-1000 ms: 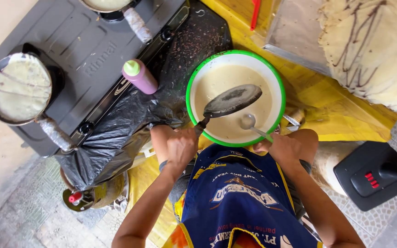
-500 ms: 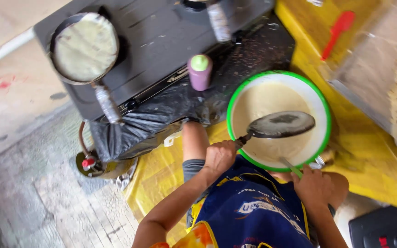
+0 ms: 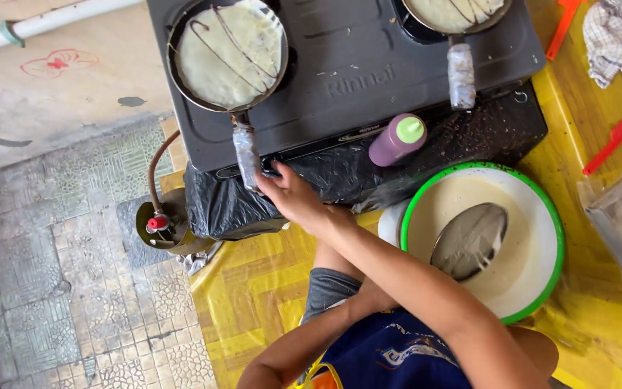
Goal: Preparing crepes by pouring batter into pans, adding chocolate drizzle, and stacking finished crepes.
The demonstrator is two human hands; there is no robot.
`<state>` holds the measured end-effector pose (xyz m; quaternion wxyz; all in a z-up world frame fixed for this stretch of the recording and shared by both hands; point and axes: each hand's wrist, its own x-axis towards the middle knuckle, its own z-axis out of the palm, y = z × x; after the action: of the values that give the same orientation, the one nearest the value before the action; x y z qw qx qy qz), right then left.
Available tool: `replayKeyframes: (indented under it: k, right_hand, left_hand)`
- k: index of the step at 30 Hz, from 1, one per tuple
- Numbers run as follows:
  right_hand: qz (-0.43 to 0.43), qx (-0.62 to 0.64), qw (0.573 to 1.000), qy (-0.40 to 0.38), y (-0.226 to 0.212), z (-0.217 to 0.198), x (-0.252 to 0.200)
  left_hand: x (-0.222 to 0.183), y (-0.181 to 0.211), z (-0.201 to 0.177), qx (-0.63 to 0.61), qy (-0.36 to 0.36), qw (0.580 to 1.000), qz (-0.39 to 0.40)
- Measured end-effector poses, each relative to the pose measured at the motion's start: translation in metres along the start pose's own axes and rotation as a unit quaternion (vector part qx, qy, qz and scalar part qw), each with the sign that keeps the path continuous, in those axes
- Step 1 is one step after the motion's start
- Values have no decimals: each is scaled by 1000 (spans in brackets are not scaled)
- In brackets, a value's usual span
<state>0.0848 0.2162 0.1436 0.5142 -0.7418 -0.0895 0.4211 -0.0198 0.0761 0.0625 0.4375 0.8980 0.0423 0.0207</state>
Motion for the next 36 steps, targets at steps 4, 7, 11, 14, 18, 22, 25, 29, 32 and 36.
replayKeyframes:
  k: [4, 7, 11, 14, 18, 22, 25, 29, 32, 36]
  right_hand:
    - [104, 352, 923, -113, -28, 21, 56]
    - [53, 397, 905, -142, -50, 3, 50]
    - [-48, 385, 908, -157, -96, -69, -48]
    - [-86, 385, 909, -135, -110, -134, -134]
    - [-152, 393, 890, -176, -59, -223, -227]
    - [-124, 346, 926, -85, 50, -270, -280]
    - [-94, 343, 935, -16, 126, -278, -317]
    - [-76, 478, 875, 36, 215, -270, -357]
    - [-70, 569, 813, 96, 273, -275, -392]
    - [-43, 462, 835, 296, 312, -299, -441]
  left_hand:
    - [4, 22, -39, -84, -9, 995, -46]
    - [10, 36, -74, -168, -28, 982, -86]
    - [33, 44, -140, -292, -54, 944, -143]
    - [53, 4, -167, -397, -8, 896, -196]
    - [86, -49, -217, -439, 159, 850, -246]
    - [103, -106, -247, -521, 194, 804, -211]
    - [112, -133, -253, -534, 215, 778, -253]
    - [107, -151, -262, -553, 145, 774, -272]
    - [93, -98, -269, -590, 130, 737, -304]
    - [56, -152, -263, -570, 188, 752, -274]
